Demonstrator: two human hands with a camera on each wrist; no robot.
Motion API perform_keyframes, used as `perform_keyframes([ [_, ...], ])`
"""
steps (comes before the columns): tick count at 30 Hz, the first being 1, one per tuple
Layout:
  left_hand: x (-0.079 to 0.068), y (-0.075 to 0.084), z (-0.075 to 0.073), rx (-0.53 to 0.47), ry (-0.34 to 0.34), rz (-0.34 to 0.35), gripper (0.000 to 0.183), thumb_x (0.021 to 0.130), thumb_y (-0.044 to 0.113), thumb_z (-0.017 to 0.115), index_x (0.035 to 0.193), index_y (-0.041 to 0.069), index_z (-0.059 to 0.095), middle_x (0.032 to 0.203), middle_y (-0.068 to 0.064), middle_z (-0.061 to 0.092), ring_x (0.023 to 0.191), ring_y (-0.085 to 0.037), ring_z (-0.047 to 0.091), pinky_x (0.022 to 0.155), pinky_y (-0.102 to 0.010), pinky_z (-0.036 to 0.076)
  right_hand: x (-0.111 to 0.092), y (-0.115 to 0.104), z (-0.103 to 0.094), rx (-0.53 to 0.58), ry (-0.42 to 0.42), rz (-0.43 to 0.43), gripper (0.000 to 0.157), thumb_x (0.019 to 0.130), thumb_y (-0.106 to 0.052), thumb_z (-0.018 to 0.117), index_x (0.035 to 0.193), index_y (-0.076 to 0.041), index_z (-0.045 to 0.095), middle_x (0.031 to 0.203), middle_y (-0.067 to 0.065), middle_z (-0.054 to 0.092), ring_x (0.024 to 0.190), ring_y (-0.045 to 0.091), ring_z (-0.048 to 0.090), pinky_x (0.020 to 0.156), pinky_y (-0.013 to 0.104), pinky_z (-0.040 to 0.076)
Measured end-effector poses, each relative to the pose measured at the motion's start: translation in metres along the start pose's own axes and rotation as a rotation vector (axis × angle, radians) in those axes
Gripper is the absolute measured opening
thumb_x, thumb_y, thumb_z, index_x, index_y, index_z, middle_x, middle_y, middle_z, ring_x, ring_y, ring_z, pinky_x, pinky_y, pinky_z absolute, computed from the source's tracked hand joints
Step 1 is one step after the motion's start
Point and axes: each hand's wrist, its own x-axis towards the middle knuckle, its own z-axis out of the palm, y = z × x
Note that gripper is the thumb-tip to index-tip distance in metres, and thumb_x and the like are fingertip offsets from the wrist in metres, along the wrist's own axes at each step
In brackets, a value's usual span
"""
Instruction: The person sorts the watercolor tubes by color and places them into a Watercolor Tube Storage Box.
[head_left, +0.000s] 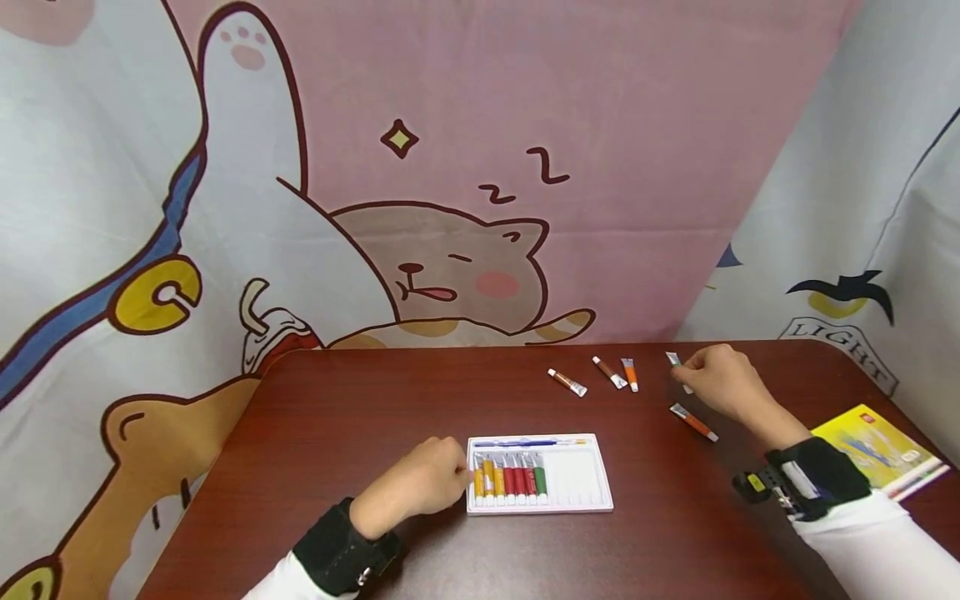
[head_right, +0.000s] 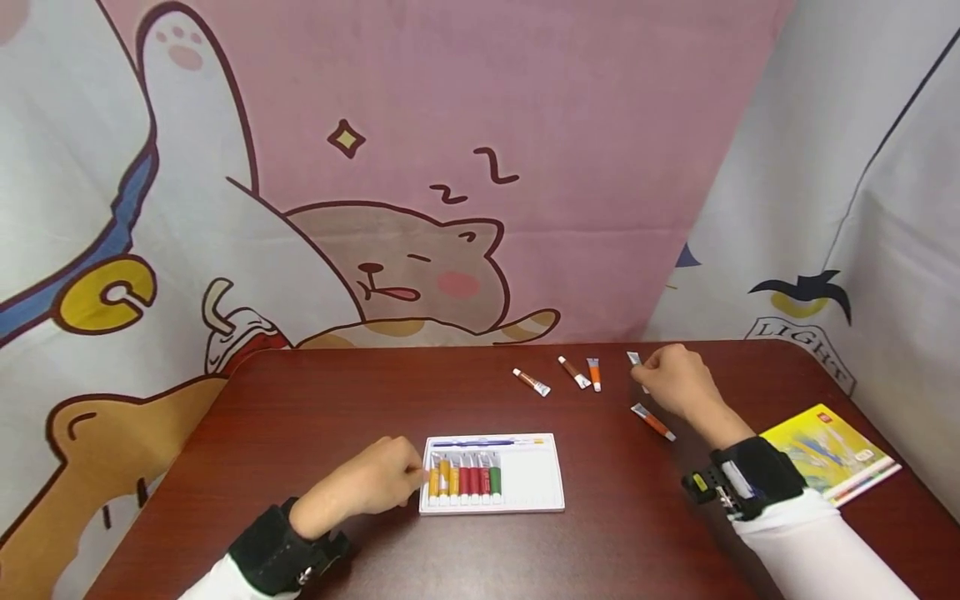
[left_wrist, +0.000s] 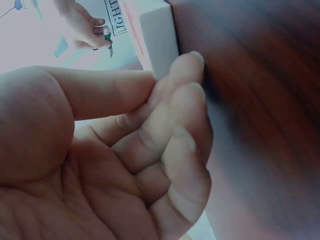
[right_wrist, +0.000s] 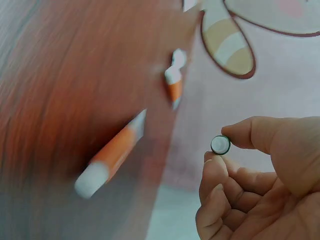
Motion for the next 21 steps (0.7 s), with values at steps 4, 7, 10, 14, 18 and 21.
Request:
perform_keyframes([
  [4, 0.001, 0.000, 0.001, -0.001, 0.000, 0.004, 0.047, 0.090, 0.022, 0.060, 0.047, 0.019, 0.043, 0.047, 0.010, 0.030, 0.040, -0.006, 0.034, 0.039, -0.022, 0.027, -0.007, -0.016, -0.001, 0.054, 0.010, 0.016, 0.027, 0.087, -0.023, 0.060, 0.069, -0.004, 0.067, 0.057, 0.004, 0.056, 0.048, 0.015, 0.041, 0.041, 0.030, 0.033],
  [7, 0.001, -0.001, 0.001, 0.002, 0.002, 0.012, 0.049, 0.090, 0.021, 0.060, 0.045, 0.019, 0.040, 0.045, 0.011, 0.028, 0.039, -0.006, 0.032, 0.039, -0.022, 0.026, -0.012, -0.030, 0.001, 0.097, 0.011, 0.015, 0.025, 0.087, -0.023, 0.060, 0.079, -0.001, 0.070, 0.065, 0.009, 0.062, 0.051, 0.017, 0.045, 0.042, 0.031, 0.036],
  [10, 0.001, -0.001, 0.000, -0.012, -0.004, 0.017, 0.049, 0.091, 0.021, 0.059, 0.045, 0.020, 0.042, 0.044, 0.011, 0.032, 0.038, -0.006, 0.034, 0.039, -0.022, 0.026, -0.017, -0.043, 0.006, 0.118, 0.016, 0.006, 0.023, 0.086, -0.021, 0.060, 0.080, -0.001, 0.069, 0.064, 0.008, 0.062, 0.052, 0.017, 0.046, 0.042, 0.030, 0.037],
  [14, 0.000, -0.001, -0.001, -0.025, -0.010, 0.017, 0.047, 0.091, 0.020, 0.059, 0.046, 0.020, 0.045, 0.043, 0.010, 0.038, 0.038, -0.006, 0.036, 0.039, -0.022, 0.027, -0.026, -0.060, 0.016, 0.143, 0.017, -0.017, 0.018, 0.083, -0.020, 0.062, 0.080, -0.004, 0.070, 0.064, 0.004, 0.063, 0.055, 0.017, 0.048, 0.045, 0.031, 0.039],
  [18, 0.000, 0.001, -0.002, -0.023, -0.011, 0.011, 0.047, 0.091, 0.021, 0.060, 0.046, 0.019, 0.045, 0.044, 0.009, 0.036, 0.039, -0.006, 0.036, 0.039, -0.022, 0.027, -0.036, -0.077, 0.027, 0.190, -0.002, -0.032, 0.013, 0.081, -0.020, 0.065, 0.078, -0.008, 0.069, 0.063, 0.001, 0.062, 0.057, 0.016, 0.050, 0.047, 0.031, 0.041],
  [21, 0.000, 0.001, -0.002, -0.027, -0.015, 0.007, 0.046, 0.091, 0.021, 0.060, 0.046, 0.019, 0.047, 0.044, 0.009, 0.038, 0.039, -0.006, 0.037, 0.039, -0.022, 0.028, -0.045, -0.090, 0.036, 0.206, -0.023, -0.051, 0.011, 0.080, -0.020, 0.066, 0.074, -0.012, 0.069, 0.061, -0.002, 0.060, 0.054, 0.014, 0.047, 0.046, 0.029, 0.038],
])
